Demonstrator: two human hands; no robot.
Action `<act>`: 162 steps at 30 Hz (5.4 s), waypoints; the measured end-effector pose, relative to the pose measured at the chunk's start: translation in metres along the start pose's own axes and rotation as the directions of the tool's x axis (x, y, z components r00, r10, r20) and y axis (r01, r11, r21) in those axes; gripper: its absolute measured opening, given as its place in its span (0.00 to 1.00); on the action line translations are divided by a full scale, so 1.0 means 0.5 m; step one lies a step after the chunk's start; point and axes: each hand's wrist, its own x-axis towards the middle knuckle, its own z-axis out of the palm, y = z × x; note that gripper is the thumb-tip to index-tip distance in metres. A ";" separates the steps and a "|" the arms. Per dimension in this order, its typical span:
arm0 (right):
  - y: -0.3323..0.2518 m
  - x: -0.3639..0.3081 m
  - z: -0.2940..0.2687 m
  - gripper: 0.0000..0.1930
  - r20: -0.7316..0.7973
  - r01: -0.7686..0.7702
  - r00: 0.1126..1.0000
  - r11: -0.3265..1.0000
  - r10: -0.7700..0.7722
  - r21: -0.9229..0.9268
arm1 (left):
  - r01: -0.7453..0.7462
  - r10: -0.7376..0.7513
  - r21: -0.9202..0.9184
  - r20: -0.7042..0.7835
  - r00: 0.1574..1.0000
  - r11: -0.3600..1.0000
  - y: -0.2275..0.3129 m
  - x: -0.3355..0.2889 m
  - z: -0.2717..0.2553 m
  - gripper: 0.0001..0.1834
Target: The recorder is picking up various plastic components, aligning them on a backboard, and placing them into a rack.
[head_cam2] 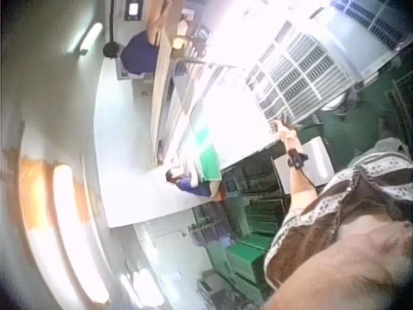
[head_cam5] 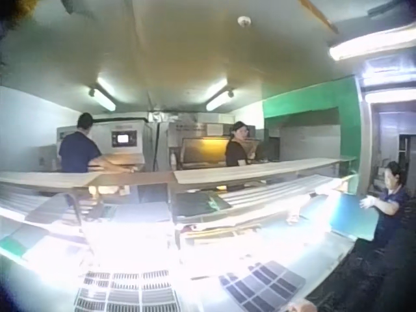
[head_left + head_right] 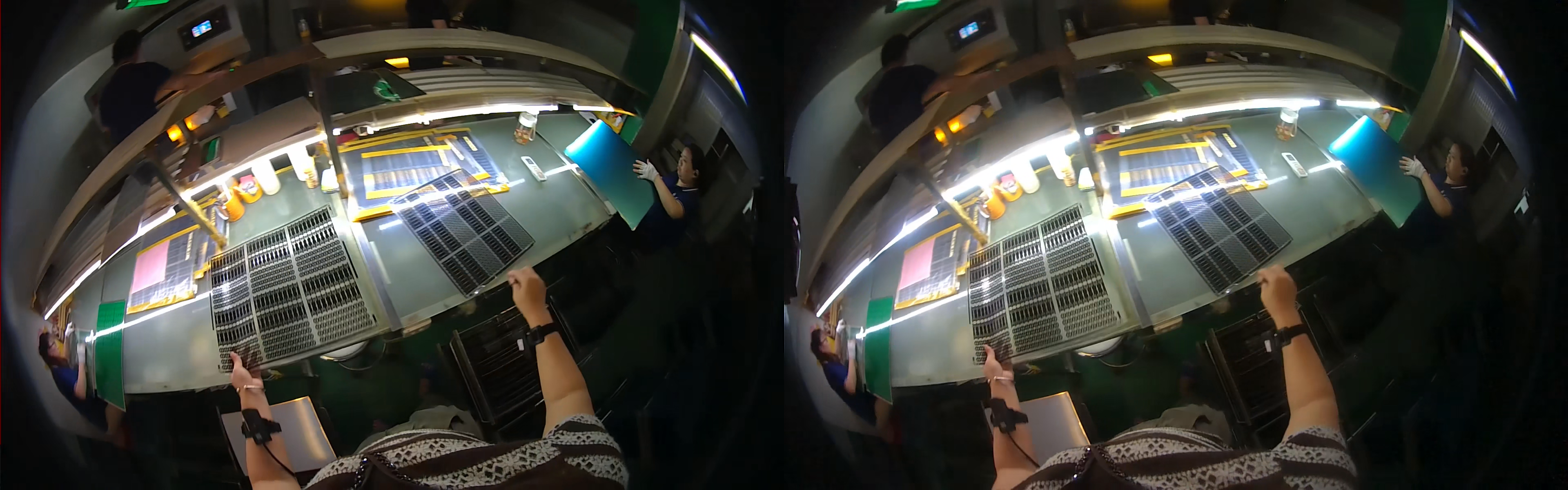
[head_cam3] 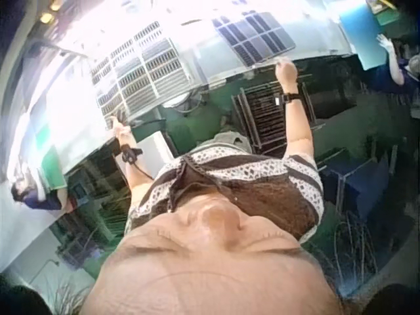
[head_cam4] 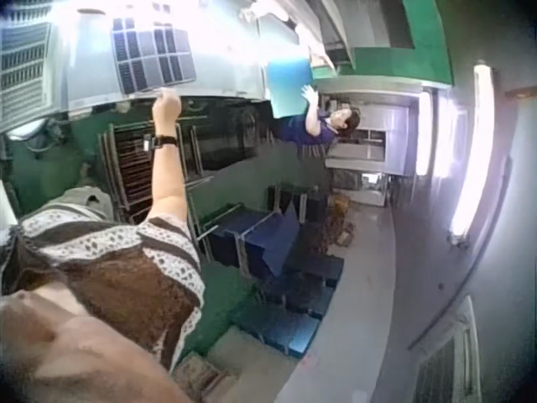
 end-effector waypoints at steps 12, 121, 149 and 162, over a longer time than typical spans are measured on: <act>0.070 -0.019 0.209 0.22 0.231 0.214 0.943 0.969 -0.238 0.124 | 0.297 -0.267 0.236 -0.153 0.952 0.925 -0.230 0.119 0.068 0.26; -0.318 0.377 0.034 0.05 0.262 -0.274 0.946 0.039 0.193 0.961 | -0.407 0.327 0.307 0.281 0.902 0.860 0.165 -0.137 0.254 0.23; -0.379 0.259 -0.420 0.12 -0.450 0.444 0.893 -0.192 0.010 0.876 | -0.885 -0.030 0.124 0.992 0.123 0.449 0.034 -0.452 0.758 0.11; -0.441 0.317 -0.224 0.18 -0.285 0.372 0.926 0.729 -0.248 0.574 | -0.889 -0.025 0.012 1.000 0.001 0.458 0.003 -0.472 0.733 0.10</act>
